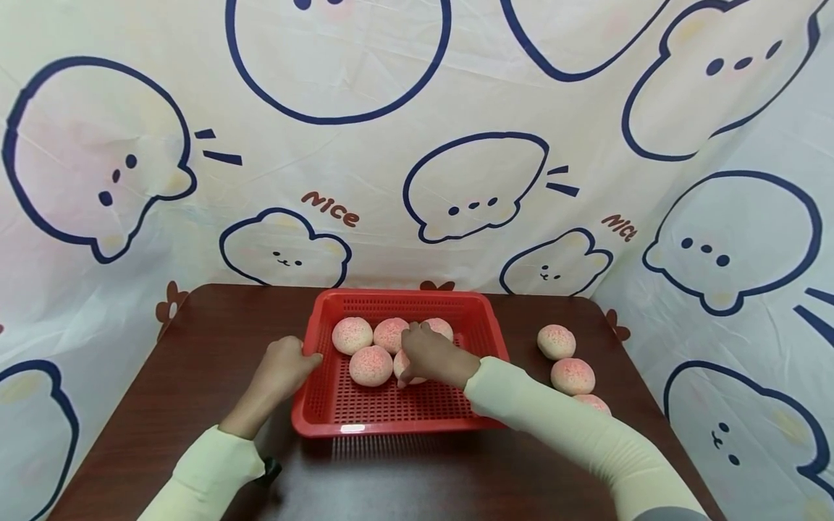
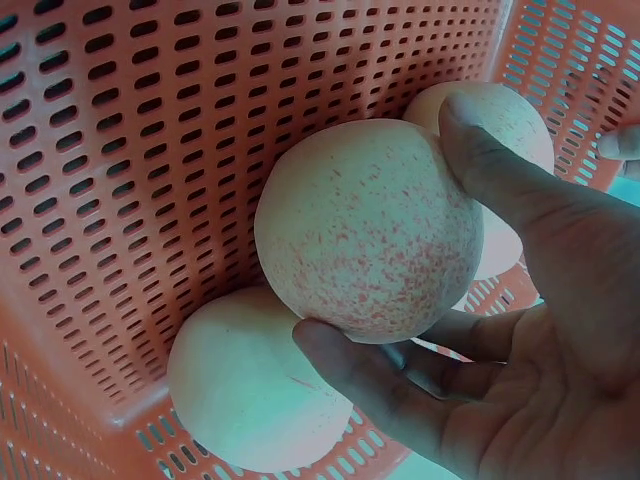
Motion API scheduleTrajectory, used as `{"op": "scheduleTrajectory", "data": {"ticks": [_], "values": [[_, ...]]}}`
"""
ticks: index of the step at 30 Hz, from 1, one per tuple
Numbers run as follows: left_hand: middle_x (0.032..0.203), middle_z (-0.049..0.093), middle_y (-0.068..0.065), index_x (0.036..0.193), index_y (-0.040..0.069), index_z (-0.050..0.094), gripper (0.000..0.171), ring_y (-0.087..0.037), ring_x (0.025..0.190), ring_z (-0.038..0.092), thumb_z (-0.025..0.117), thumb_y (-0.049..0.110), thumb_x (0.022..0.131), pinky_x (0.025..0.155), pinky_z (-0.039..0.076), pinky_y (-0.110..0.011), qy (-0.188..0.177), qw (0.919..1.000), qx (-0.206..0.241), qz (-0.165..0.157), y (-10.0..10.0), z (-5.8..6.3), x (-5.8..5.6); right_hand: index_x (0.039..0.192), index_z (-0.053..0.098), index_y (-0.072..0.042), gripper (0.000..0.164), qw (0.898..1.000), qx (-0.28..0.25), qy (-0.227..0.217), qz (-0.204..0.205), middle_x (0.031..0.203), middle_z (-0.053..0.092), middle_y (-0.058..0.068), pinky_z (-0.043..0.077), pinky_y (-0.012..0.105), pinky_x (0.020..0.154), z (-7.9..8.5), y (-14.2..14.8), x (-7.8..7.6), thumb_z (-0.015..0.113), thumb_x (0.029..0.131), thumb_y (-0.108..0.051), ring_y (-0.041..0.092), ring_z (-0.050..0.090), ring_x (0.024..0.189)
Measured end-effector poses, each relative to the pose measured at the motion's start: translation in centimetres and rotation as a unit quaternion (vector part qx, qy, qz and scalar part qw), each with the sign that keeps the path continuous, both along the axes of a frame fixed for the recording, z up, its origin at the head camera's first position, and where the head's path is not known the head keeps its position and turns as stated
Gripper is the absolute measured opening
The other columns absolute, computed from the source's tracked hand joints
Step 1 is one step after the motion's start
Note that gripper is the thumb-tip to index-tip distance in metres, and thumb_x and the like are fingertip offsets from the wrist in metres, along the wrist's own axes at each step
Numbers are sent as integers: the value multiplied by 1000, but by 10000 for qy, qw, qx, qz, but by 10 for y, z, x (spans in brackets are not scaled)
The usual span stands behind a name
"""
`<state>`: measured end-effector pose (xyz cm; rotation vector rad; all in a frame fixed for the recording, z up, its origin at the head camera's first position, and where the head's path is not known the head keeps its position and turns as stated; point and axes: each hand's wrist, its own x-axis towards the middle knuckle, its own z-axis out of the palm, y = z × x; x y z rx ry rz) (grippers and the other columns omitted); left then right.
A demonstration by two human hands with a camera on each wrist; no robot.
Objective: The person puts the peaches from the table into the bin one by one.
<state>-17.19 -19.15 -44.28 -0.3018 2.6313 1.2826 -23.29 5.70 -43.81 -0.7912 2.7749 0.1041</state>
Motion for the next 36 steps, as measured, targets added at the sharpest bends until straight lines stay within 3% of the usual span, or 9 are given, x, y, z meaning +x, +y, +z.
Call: {"op": "scheduleTrajectory", "data": {"ticks": [9, 19, 25, 29, 32, 36], "values": [[83, 72, -21, 108, -13, 63, 24, -21, 62, 73, 57, 8, 97, 59, 63, -35, 30, 10000, 30, -9, -1, 1, 1, 131, 60, -4, 84, 9999, 126, 102, 16, 122, 62, 13, 60, 33, 76, -2, -1, -1, 87, 73, -58, 25, 59, 110], [81, 72, -18, 109, -12, 64, 24, -19, 61, 72, 58, 8, 97, 58, 63, -34, -20, 10000, -8, -14, -1, 0, 0, 135, 58, -5, 87, 9996, 225, 94, 104, 124, 62, 11, 59, 36, 86, 4, 2, -5, 83, 75, -63, 24, 58, 112], [78, 72, -16, 108, -11, 64, 24, -18, 59, 71, 59, 9, 97, 57, 63, -33, -16, 9999, -25, -103, 1, 1, -3, 138, 59, -5, 78, 9990, -210, -52, -388, 134, 61, 10, 57, 42, 99, 30, 20, -13, 76, 84, -59, 24, 59, 120], [79, 72, -16, 107, -11, 65, 22, -18, 59, 71, 60, 9, 97, 57, 63, -33, 25, 9999, -72, -89, 1, 2, -4, 137, 58, -5, 72, 9969, -564, 62, -543, 132, 62, 12, 59, 44, 94, 55, 40, -26, 72, 89, -57, 25, 63, 113], [79, 72, -17, 107, -11, 65, 22, -17, 60, 71, 59, 9, 97, 56, 62, -33, 48, 9999, -95, -106, 0, 3, -5, 133, 59, -5, 67, 9938, -811, 138, -750, 121, 64, 12, 60, 43, 86, 71, 59, -39, 72, 90, -55, 25, 64, 101], [80, 72, -17, 108, -11, 64, 23, -17, 60, 70, 60, 8, 97, 57, 62, -33, 22, 9999, -73, -76, -1, 3, -4, 131, 59, 1, 68, 9890, -763, 269, -1236, 122, 63, 18, 59, 47, 90, 84, 85, -58, 70, 92, -54, 30, 65, 105]]}}
